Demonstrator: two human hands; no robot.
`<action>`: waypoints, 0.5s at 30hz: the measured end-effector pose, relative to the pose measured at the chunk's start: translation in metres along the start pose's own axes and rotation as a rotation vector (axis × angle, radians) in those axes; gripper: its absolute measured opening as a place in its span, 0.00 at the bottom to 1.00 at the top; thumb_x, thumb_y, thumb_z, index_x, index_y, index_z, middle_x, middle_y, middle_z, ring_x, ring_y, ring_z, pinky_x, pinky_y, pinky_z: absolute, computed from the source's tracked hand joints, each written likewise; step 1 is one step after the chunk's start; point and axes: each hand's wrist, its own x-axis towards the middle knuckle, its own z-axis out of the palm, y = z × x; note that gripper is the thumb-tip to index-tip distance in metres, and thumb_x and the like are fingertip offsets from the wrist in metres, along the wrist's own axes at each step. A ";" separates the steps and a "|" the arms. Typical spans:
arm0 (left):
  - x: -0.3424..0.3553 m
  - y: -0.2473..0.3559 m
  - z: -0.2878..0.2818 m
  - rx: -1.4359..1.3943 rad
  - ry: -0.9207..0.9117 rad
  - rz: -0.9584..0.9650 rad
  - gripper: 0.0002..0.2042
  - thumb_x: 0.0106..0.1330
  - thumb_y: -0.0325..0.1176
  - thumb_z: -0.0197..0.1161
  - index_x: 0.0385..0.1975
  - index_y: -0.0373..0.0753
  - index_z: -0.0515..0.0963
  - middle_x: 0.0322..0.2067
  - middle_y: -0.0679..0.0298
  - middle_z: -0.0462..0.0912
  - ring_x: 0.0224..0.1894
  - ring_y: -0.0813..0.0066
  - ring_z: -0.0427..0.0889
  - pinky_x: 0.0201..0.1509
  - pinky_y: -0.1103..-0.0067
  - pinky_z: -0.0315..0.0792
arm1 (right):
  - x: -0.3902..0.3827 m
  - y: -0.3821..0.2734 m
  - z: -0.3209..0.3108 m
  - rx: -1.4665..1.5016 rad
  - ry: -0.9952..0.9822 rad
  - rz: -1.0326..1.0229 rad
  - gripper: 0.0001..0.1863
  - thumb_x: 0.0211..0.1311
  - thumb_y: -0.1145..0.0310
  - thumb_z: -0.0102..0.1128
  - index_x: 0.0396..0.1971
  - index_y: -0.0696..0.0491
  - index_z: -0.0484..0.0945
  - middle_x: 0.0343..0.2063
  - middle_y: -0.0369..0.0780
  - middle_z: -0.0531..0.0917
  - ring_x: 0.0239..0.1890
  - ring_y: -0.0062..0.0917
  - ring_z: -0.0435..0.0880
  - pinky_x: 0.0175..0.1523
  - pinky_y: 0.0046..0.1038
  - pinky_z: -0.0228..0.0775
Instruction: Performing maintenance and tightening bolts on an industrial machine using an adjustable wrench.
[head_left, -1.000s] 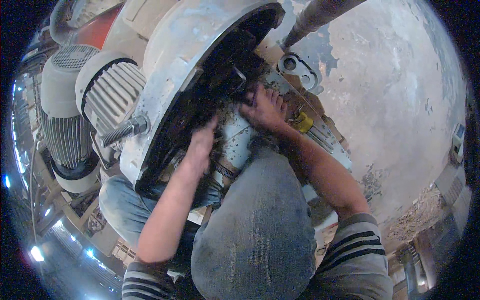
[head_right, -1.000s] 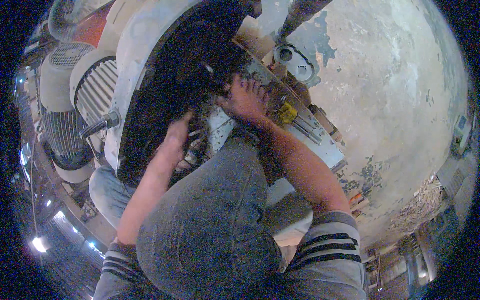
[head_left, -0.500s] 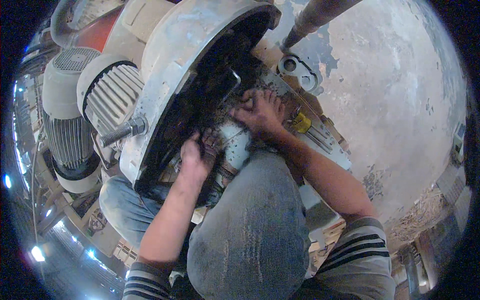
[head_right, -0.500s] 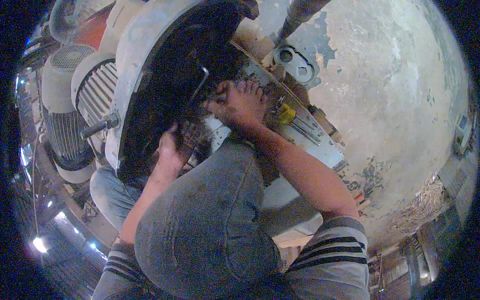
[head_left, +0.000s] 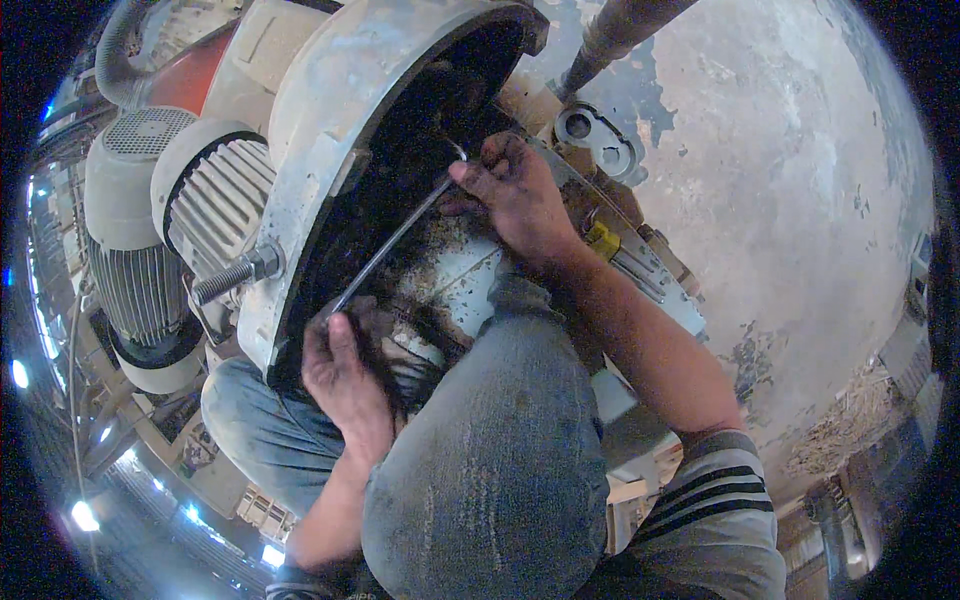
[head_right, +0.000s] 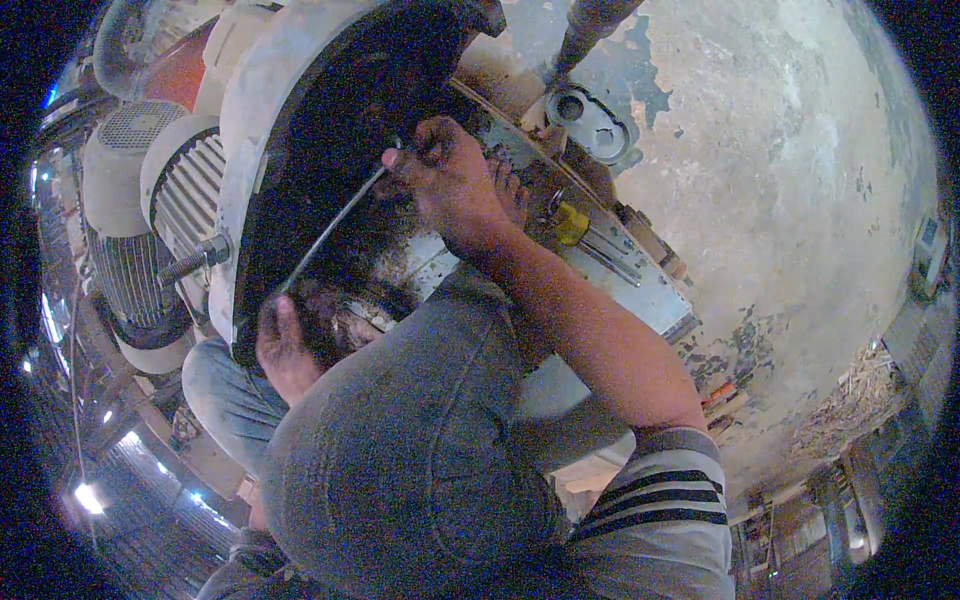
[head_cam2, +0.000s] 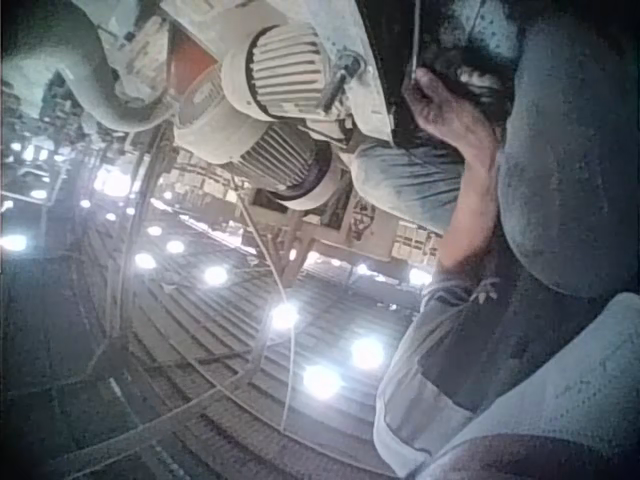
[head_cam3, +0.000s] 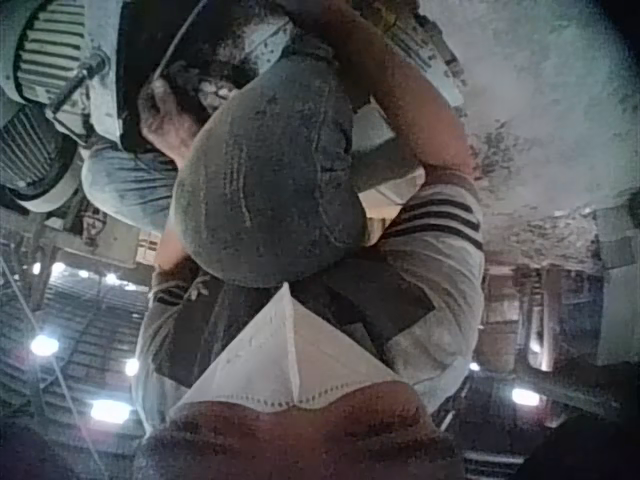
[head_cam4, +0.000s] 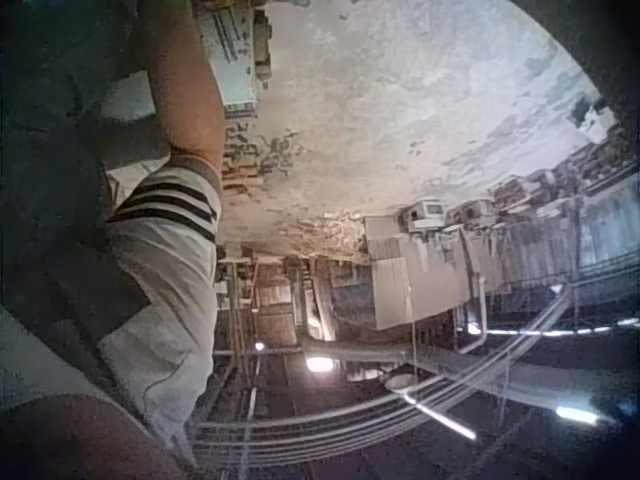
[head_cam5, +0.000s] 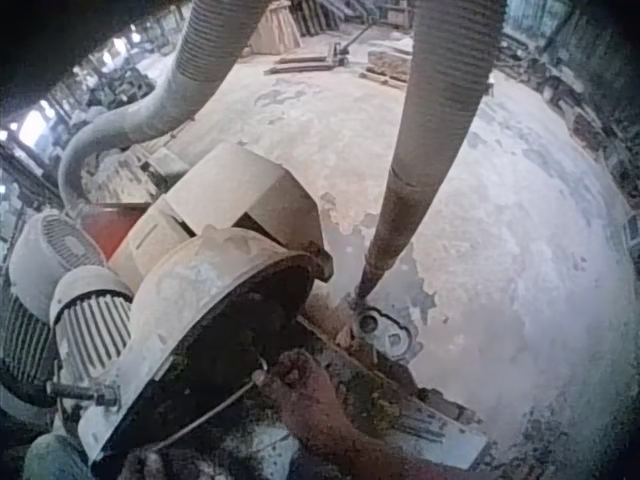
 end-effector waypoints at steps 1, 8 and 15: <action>-0.003 0.005 0.000 0.158 -0.021 0.224 0.11 0.66 0.34 0.50 0.35 0.31 0.72 0.30 0.60 0.78 0.30 0.76 0.75 0.38 0.82 0.70 | 0.003 0.002 0.002 0.179 -0.012 0.039 0.11 0.56 0.71 0.57 0.34 0.57 0.65 0.27 0.38 0.73 0.30 0.22 0.76 0.34 0.23 0.75; 0.012 0.056 0.029 0.623 -0.056 0.866 0.05 0.60 0.26 0.56 0.33 0.33 0.73 0.25 0.60 0.78 0.26 0.73 0.79 0.28 0.80 0.71 | -0.006 -0.024 0.000 0.514 -0.035 0.251 0.13 0.54 0.73 0.58 0.37 0.58 0.66 0.31 0.39 0.73 0.32 0.25 0.76 0.37 0.25 0.75; 0.032 0.116 0.100 1.001 -0.284 1.202 0.08 0.55 0.33 0.58 0.31 0.35 0.75 0.26 0.57 0.78 0.29 0.60 0.77 0.36 0.74 0.70 | -0.024 -0.097 -0.018 -0.214 0.316 -0.943 0.24 0.44 0.62 0.66 0.39 0.56 0.67 0.31 0.41 0.73 0.33 0.31 0.74 0.40 0.29 0.67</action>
